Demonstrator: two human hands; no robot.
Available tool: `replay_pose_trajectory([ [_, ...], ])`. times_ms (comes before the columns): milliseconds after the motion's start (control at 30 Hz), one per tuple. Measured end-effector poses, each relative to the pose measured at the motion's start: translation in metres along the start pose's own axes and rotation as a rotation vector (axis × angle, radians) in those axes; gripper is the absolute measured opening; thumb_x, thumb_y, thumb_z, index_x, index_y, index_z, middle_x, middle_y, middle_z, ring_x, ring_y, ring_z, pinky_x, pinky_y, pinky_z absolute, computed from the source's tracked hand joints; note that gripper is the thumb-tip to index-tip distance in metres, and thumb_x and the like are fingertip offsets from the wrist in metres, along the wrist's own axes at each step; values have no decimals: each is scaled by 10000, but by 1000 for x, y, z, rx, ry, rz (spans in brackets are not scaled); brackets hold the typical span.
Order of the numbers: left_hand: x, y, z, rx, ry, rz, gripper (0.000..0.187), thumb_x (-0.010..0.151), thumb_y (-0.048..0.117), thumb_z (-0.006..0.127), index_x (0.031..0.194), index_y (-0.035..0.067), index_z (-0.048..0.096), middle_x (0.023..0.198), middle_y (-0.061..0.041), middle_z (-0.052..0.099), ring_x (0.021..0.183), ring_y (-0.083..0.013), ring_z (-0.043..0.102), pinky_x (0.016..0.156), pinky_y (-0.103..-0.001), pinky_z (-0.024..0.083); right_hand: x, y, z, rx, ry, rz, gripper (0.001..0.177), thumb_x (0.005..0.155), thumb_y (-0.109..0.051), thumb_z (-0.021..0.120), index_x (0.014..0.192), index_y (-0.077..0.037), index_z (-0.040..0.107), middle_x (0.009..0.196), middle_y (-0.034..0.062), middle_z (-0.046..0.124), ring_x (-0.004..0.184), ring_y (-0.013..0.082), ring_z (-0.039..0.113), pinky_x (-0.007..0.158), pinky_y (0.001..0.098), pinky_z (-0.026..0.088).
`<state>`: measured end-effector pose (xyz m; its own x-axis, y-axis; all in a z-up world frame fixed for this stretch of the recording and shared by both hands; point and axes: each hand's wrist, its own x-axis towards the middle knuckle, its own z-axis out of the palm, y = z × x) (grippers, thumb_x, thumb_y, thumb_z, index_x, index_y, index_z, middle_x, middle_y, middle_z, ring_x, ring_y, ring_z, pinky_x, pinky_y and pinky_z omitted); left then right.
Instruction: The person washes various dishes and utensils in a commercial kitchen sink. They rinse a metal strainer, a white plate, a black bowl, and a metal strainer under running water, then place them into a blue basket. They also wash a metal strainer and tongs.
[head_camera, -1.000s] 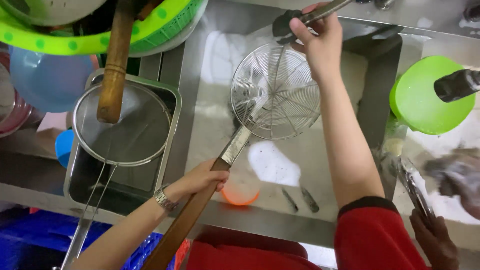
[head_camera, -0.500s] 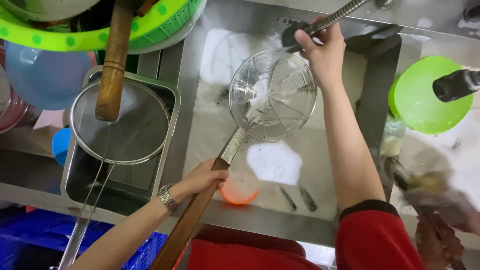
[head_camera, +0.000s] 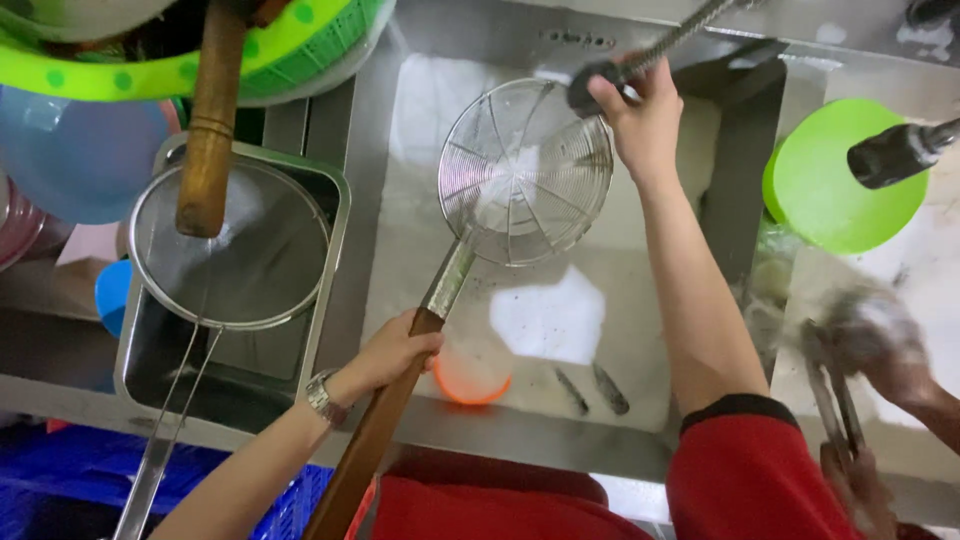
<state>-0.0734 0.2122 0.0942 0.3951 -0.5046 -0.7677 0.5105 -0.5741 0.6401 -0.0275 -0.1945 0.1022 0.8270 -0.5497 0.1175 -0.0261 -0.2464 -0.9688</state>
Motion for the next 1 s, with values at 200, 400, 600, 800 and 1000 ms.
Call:
replay_pose_trajectory([
  [200,5,0,-3,45,47,-84,219,894,173,653,1045,76,528,731,-85,653,606,-174,621,609,-309,505,-4,-21,7,42,-18,-70,321,989,-241,785,1163,-150,532,1187,143,722,1054,290,772,629,303,649],
  [400,10,-1,-3,-11,31,0,172,916,126,641,994,49,507,699,-102,608,579,-193,562,575,-330,487,-4,3,-7,-59,-4,47,267,968,-153,764,1112,-175,541,1106,58,741,894,172,769,603,255,635],
  [600,14,-2,-2,54,48,53,122,930,136,619,973,85,517,760,-66,631,613,-172,608,610,-312,501,-8,-8,-10,-191,20,-65,441,950,-452,789,1170,-157,545,1197,169,748,1122,339,744,934,431,622],
  [800,8,10,-2,157,88,38,182,935,232,617,1029,99,535,819,-59,659,656,-184,661,641,-317,505,-5,14,-25,-182,-27,-37,306,978,-256,781,1146,-159,544,1114,47,707,1004,195,746,723,345,675],
  [1000,13,-5,-4,121,90,50,164,926,208,618,1003,89,536,818,-62,653,639,-176,657,624,-317,504,-15,-13,-14,-97,-49,-27,273,1001,-63,733,1152,-107,511,1232,218,717,1041,346,770,760,377,697],
])
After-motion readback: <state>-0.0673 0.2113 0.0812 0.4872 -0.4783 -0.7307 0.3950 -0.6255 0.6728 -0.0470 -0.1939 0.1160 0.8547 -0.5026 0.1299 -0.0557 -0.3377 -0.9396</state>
